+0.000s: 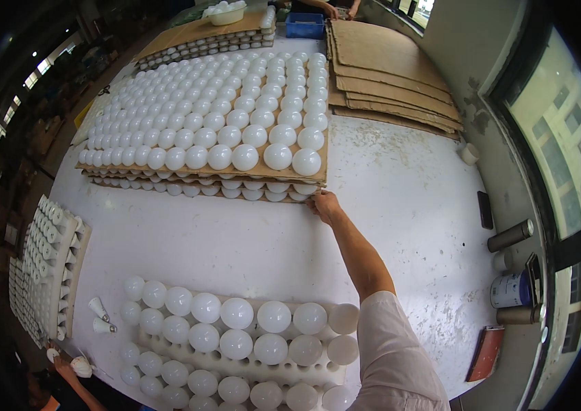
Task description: The person assembles light bulbs by attaching dome covers onto bulb bases by hand and placing the assembled bulbs into a foam tray. The person also folds and moves cardboard sheets across the workbench.
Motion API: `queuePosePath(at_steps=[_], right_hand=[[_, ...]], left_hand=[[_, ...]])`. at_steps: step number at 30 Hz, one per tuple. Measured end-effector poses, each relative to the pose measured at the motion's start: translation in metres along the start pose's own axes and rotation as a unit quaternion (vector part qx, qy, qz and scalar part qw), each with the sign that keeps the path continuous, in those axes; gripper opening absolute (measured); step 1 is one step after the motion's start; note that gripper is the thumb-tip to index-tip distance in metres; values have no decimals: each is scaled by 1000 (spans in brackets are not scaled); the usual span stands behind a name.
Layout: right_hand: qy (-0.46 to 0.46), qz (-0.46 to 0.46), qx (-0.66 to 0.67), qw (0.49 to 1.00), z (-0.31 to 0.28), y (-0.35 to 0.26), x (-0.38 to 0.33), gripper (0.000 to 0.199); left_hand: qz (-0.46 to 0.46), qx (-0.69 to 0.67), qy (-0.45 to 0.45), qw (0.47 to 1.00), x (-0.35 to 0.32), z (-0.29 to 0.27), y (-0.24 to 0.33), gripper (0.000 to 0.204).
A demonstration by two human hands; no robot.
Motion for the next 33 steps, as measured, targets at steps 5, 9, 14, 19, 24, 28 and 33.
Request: queuePosePath(at_steps=[5, 9, 14, 19, 24, 28, 33], right_hand=[[-24, 20, -78, 996, 29, 7, -31, 9], [-64, 24, -99, 993, 28, 20, -51, 7], [-67, 34, -176, 982, 56, 45, -88, 15], [-108, 99, -182, 972, 69, 69, -127, 13], [-135, 134, -200, 961, 85, 81, -151, 13], [-142, 152, -173, 963, 88, 83, -159, 17], [-177, 182, -178, 951, 95, 94, -168, 18]], left_hand=[[-30, 17, -64, 997, 71, -24, 4, 34], [-104, -64, -436, 892, 109, -28, -7, 27], [363, 377, -282, 804, 35, 51, 29, 31], [-379, -88, -342, 855, 79, 37, -22, 34], [-217, 73, -238, 944, 34, 45, 14, 33], [-244, 43, -404, 880, 54, 74, 70, 29], [-228, -77, -455, 857, 103, 66, 165, 25]])
Point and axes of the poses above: each hand's wrist, its own x-axis towards the middle knuckle, its own z-axis out of the palm, y = z × x, the point moved 4 cm from there along x, towards the middle knuckle, and after that the axes turned 4 degrees about x, right-handed, at the moved point
